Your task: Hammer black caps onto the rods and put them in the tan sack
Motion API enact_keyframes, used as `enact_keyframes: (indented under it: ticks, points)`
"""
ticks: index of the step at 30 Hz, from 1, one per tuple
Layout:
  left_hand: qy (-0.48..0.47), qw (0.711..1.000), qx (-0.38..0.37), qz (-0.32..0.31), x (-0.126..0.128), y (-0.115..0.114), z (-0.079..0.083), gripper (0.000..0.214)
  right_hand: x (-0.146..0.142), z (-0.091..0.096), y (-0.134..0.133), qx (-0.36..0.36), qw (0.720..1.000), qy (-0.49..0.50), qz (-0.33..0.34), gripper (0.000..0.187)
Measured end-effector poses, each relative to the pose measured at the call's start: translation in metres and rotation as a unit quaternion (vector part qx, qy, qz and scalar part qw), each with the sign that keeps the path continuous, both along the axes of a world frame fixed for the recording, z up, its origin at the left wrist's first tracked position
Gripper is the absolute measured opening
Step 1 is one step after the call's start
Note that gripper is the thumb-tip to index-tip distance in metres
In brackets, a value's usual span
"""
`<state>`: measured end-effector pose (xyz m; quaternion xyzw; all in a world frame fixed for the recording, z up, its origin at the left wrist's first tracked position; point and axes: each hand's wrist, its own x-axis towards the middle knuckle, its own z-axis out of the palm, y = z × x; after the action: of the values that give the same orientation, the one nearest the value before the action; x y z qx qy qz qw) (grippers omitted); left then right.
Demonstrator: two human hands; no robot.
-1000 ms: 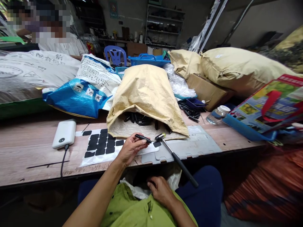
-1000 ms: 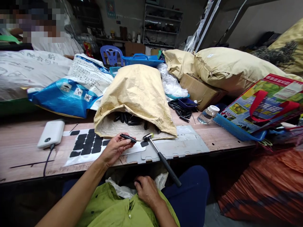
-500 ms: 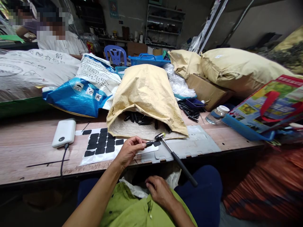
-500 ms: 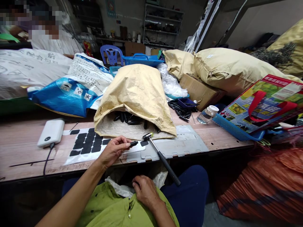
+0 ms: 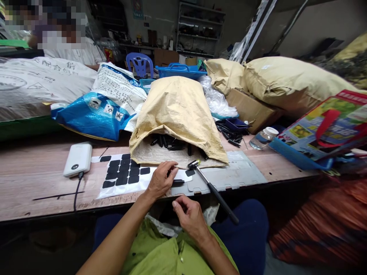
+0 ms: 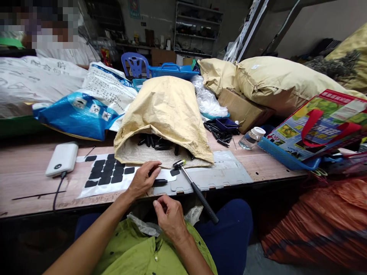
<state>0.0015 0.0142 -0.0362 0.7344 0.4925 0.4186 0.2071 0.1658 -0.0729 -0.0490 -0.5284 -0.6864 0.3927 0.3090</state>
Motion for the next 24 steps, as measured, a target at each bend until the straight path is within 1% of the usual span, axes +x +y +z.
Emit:
enact_keyframes:
  ticks: [2,4,5,6,8,9,10,11,13,14,16,20,22,24]
  points:
    - [0.025,0.998,-0.012,-0.048,-0.005,-0.004,0.004,0.018,0.008,0.009,-0.003,0.024,1.000,0.007,0.011,0.024]
    - [0.064,0.994,-0.020,-0.081,-0.007,-0.007,0.005,0.018,0.022,0.021,-0.002,0.065,0.998,0.009,-0.006,0.022]
    - [0.071,0.994,-0.024,-0.083,-0.008,-0.007,0.005,0.017,0.030,0.028,0.001,0.093,0.995,0.000,-0.033,0.022]
    - [0.071,0.994,-0.030,-0.078,-0.008,-0.006,0.004,0.015,0.040,0.034,0.006,0.130,0.988,-0.021,-0.078,0.022]
    - [0.062,0.995,-0.046,-0.060,-0.007,-0.003,0.001,0.015,0.059,0.040,0.020,0.203,0.959,-0.123,-0.153,0.024]
    - [0.059,0.996,-0.052,-0.050,-0.007,-0.001,-0.001,0.015,0.068,0.040,0.027,0.221,0.941,-0.188,-0.174,0.028]
    - [0.059,0.996,-0.059,-0.044,-0.006,0.000,-0.002,0.017,0.075,0.039,0.034,0.223,0.926,-0.244,-0.182,0.031]
    - [0.061,0.995,-0.065,-0.040,-0.005,0.001,-0.002,0.018,0.081,0.036,0.040,0.217,0.918,-0.283,-0.173,0.030]
    - [0.067,0.994,-0.074,-0.034,-0.005,0.003,-0.002,0.020,0.088,0.028,0.047,0.197,0.917,-0.314,-0.148,0.025]
    - [0.070,0.994,-0.076,-0.031,-0.004,0.002,-0.002,0.021,0.089,0.024,0.049,0.187,0.922,-0.310,-0.140,0.023]
    - [0.071,0.994,-0.077,-0.027,-0.004,0.002,0.000,0.021,0.088,0.019,0.047,0.175,0.934,-0.276,-0.147,0.022]
    - [0.058,0.994,-0.083,-0.027,-0.005,0.001,0.003,0.020,0.081,0.019,0.032,0.181,0.947,-0.174,-0.201,0.023]
    - [0.053,0.993,-0.100,-0.021,-0.004,0.001,0.004,0.020,0.077,0.022,0.022,0.145,0.958,-0.120,-0.214,0.024]
    - [0.056,0.991,-0.121,-0.002,-0.001,0.003,0.005,0.020,0.074,0.026,0.014,0.090,0.971,-0.075,-0.206,0.025]
